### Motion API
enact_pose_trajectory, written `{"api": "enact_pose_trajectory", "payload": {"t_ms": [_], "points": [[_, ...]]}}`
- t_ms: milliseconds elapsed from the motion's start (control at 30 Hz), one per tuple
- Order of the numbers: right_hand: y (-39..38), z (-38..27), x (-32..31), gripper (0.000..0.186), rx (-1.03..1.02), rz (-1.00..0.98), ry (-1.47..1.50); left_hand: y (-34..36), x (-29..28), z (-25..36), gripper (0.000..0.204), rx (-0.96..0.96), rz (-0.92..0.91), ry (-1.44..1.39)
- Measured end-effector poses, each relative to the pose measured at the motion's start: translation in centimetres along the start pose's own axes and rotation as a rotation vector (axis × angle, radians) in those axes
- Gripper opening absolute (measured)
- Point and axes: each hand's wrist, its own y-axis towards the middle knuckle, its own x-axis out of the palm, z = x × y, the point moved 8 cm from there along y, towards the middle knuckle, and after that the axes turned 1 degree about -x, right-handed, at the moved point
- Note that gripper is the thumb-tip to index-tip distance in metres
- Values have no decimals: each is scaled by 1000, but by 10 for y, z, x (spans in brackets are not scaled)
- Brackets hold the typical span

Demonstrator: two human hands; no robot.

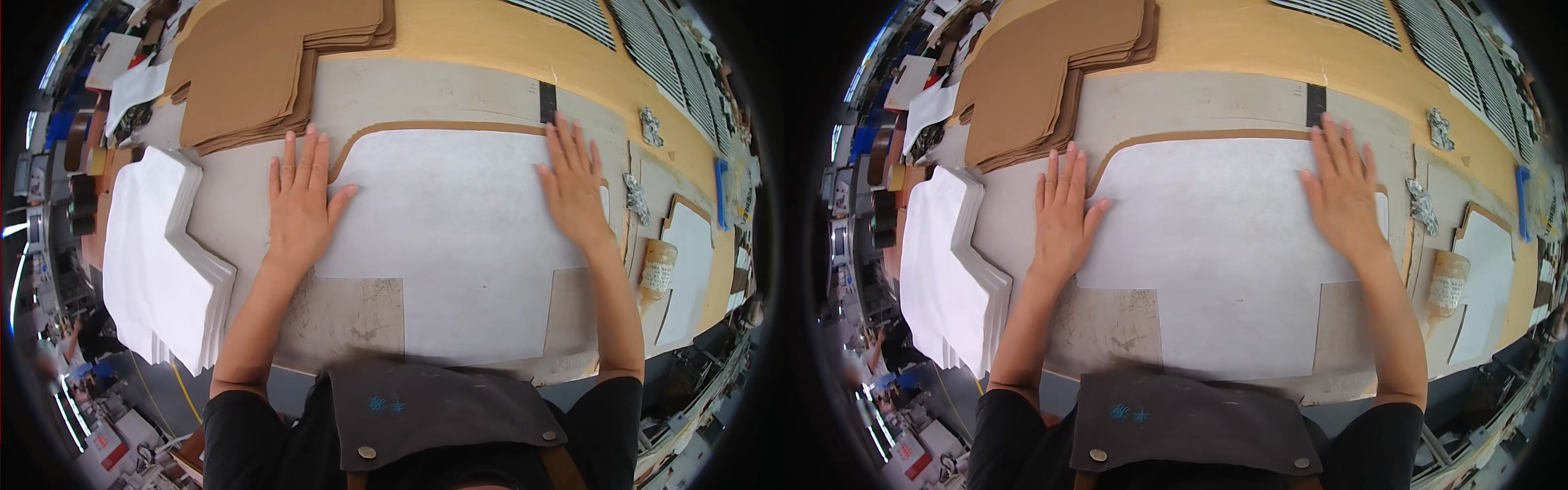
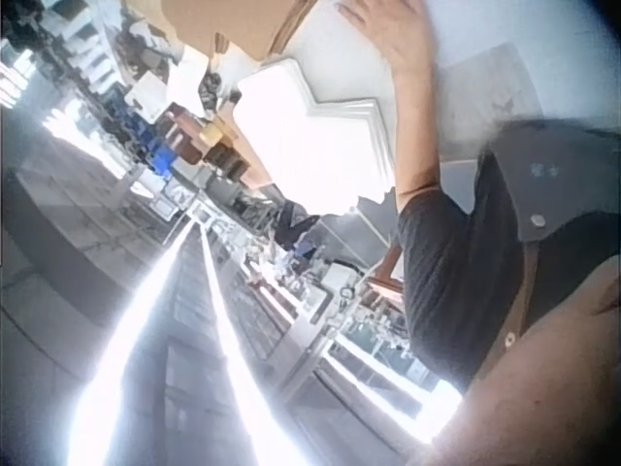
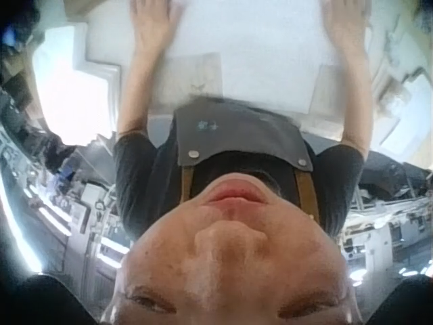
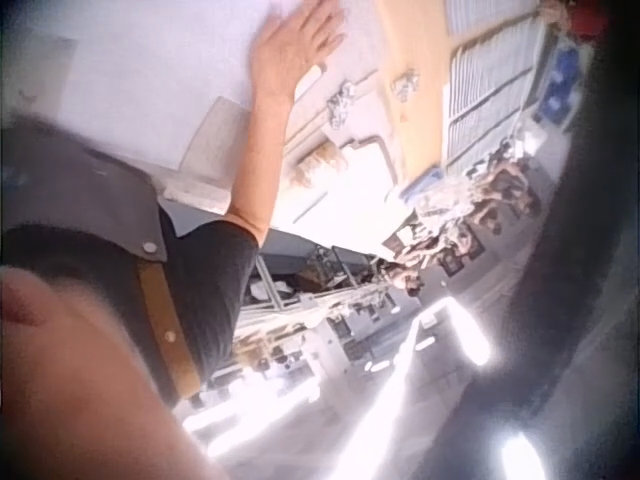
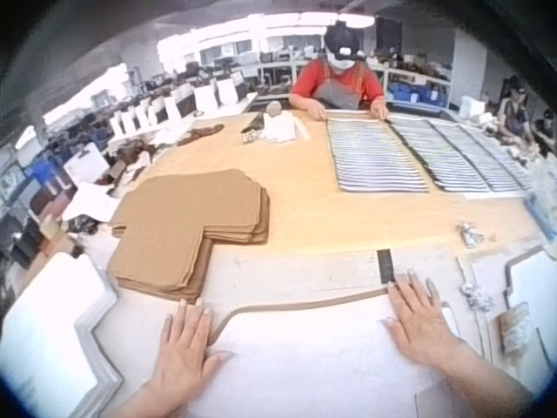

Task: The recorder is gluing and layering material onto leather or synthetic panels in a workshop.

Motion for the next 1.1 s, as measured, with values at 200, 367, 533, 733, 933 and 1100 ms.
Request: {"api": "enact_pose_trajectory", "payload": {"t_ms": [200,367,533,733,933,1100], "points": [[-31,59,-4,53,113,-2,-110,-7,-7,-7,61,30,-18,116],[-26,75,-16,41,165,73,208,2,-22,1,43,53,73,-411],[-20,66,-22,34,240,97,435,12,-23,8,41,42,26,-408],[-15,96,-12,26,349,52,622,30,-15,-12,35,-180,-175,-708],[-14,114,3,22,578,-178,971,30,6,-31,26,-443,-530,-931],[-21,115,0,24,518,-257,954,31,11,-33,24,-409,-602,-962]]}}
